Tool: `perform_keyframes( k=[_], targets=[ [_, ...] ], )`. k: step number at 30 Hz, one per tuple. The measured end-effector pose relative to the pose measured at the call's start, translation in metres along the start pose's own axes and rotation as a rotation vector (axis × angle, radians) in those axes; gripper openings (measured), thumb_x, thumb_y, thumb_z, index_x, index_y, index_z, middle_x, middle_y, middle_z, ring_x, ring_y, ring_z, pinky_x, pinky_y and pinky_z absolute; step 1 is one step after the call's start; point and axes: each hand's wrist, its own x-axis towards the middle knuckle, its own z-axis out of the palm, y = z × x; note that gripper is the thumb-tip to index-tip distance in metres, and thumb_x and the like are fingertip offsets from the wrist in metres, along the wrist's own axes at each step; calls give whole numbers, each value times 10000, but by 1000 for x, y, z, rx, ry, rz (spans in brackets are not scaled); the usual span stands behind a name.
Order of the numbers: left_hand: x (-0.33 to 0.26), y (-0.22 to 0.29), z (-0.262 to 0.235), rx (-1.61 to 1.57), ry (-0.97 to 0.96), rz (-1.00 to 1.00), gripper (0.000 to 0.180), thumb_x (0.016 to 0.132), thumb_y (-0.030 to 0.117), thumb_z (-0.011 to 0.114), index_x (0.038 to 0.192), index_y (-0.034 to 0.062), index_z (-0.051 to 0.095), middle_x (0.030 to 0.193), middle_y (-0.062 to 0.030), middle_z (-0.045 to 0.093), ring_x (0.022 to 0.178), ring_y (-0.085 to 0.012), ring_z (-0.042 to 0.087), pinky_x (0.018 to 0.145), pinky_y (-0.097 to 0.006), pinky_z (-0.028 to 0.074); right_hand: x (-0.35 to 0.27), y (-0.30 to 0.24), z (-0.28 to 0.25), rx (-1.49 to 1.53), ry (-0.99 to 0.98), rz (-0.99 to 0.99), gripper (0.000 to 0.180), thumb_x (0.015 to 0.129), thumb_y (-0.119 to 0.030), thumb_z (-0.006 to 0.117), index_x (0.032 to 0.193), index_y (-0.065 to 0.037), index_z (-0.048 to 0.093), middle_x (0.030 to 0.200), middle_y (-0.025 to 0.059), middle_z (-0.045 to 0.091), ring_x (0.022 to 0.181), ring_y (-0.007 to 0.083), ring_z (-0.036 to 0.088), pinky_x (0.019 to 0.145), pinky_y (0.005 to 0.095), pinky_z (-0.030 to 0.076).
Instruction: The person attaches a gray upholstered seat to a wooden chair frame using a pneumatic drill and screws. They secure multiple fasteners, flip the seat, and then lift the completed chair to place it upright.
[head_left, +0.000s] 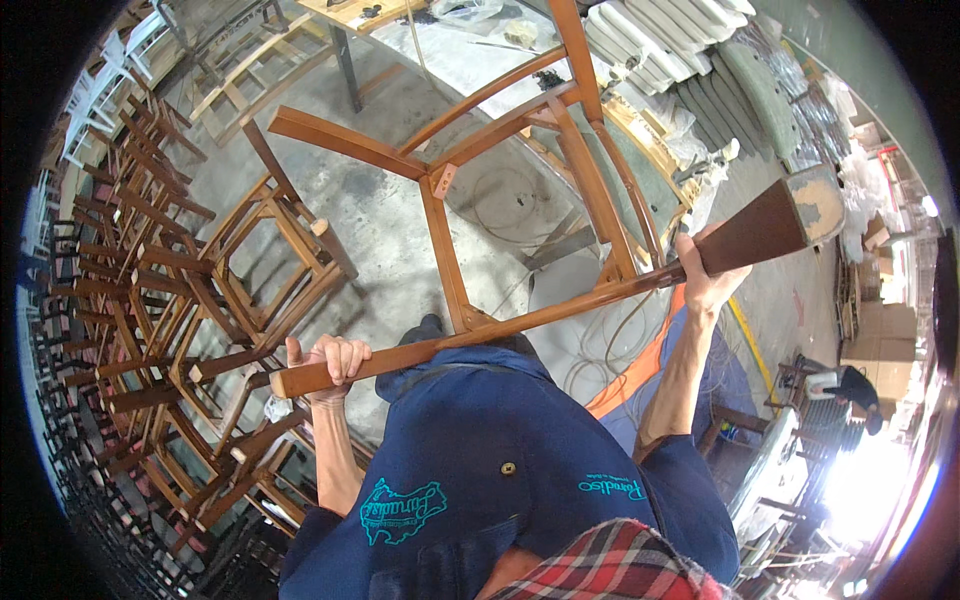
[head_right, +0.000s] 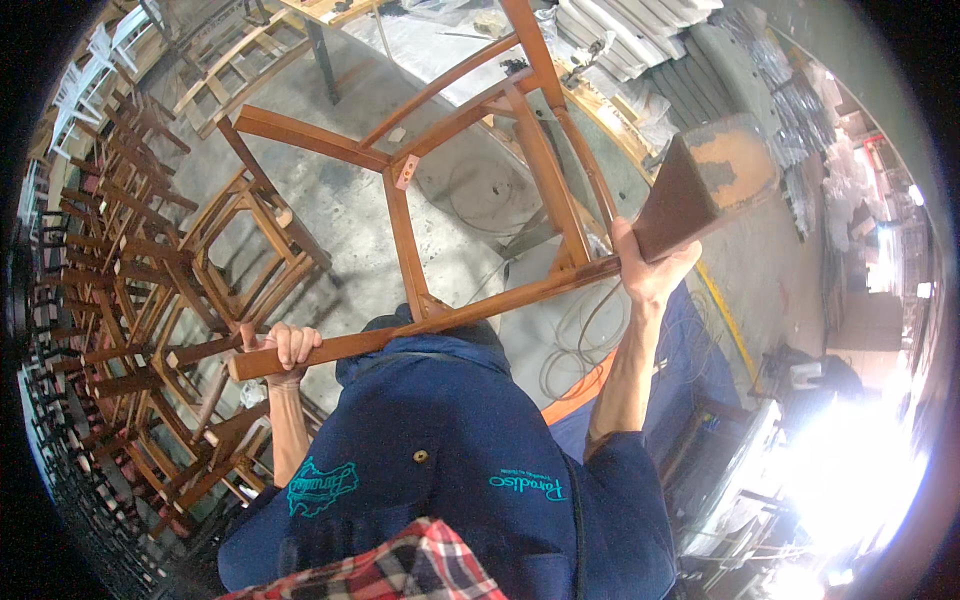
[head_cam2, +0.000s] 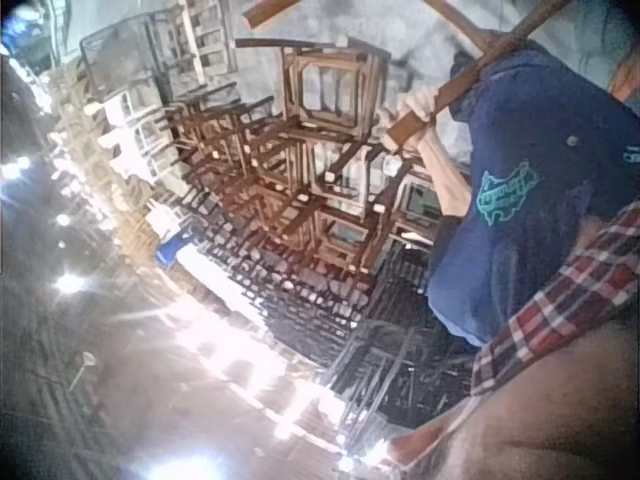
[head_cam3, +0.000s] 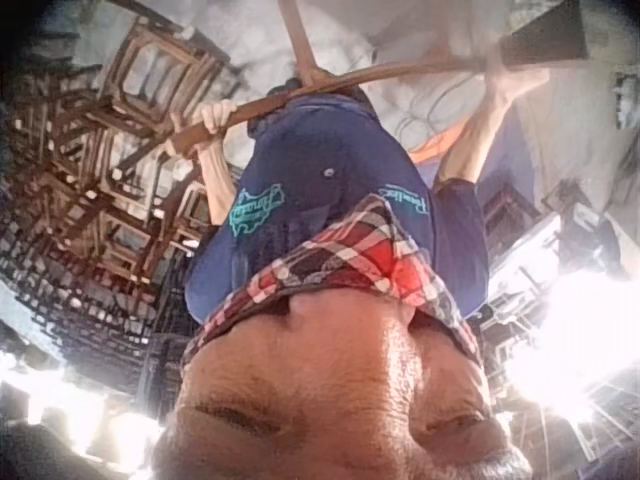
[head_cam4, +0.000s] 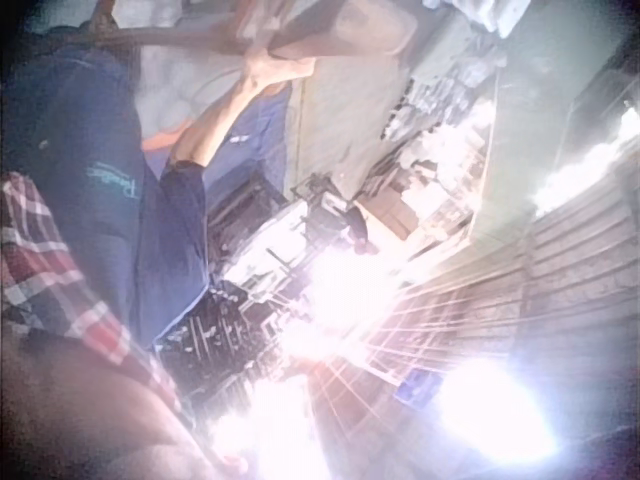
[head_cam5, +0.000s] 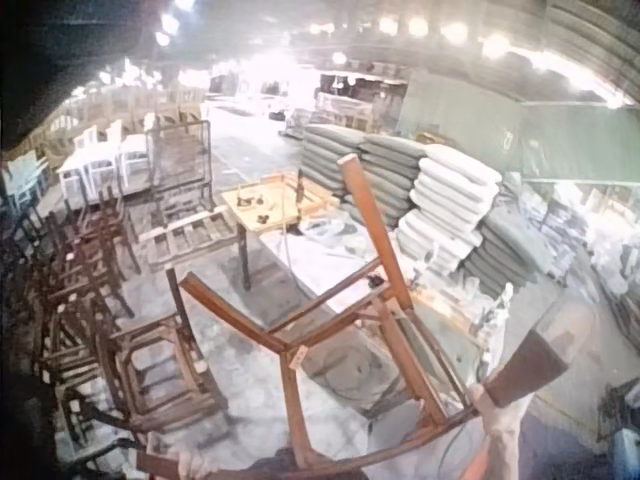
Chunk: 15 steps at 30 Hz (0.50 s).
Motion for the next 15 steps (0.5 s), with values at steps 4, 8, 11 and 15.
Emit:
perform_keyframes(
  k=[4, 8, 11, 15],
  targets=[
    [14, -34, 22, 29, 57, 94, 848, 939, 746, 322, 569, 58, 650, 485, -52, 552, 560, -207, 485, 816, -375, 407, 40, 48, 0, -40, -85, 12, 215, 685, -91, 795, 764, -46, 600, 680, 3, 593, 608, 112, 529, 571, 291, 440],
    [24, -73, 49, 133, 76, 142, 838, 941, 741, 314, 567, 68, 644, 478, -43, 537, 542, -205, 473, 800, -361, 382, 75, 92, 2, 70, -101, -44, 192, 685, 1, 761, 722, -55, 581, 685, -13, 541, 612, 107, 504, 573, 275, 405],
    [28, -100, 69, 137, 146, 152, 837, 948, 730, 303, 564, 68, 641, 475, -41, 529, 529, -202, 455, 785, -357, 369, 87, 128, -6, 59, -146, 44, 193, 691, -13, 764, 715, -53, 577, 664, -15, 538, 601, 104, 503, 570, 273, 406],
    [22, -135, 96, 142, 187, 214, 868, 946, 761, 277, 562, 71, 636, 478, -39, 523, 525, -193, 445, 777, -358, 361, 103, 148, -16, 31, -211, 21, 187, 709, -40, 768, 711, -52, 581, 639, -4, 554, 580, 109, 520, 557, 288, 433]
  ],
)
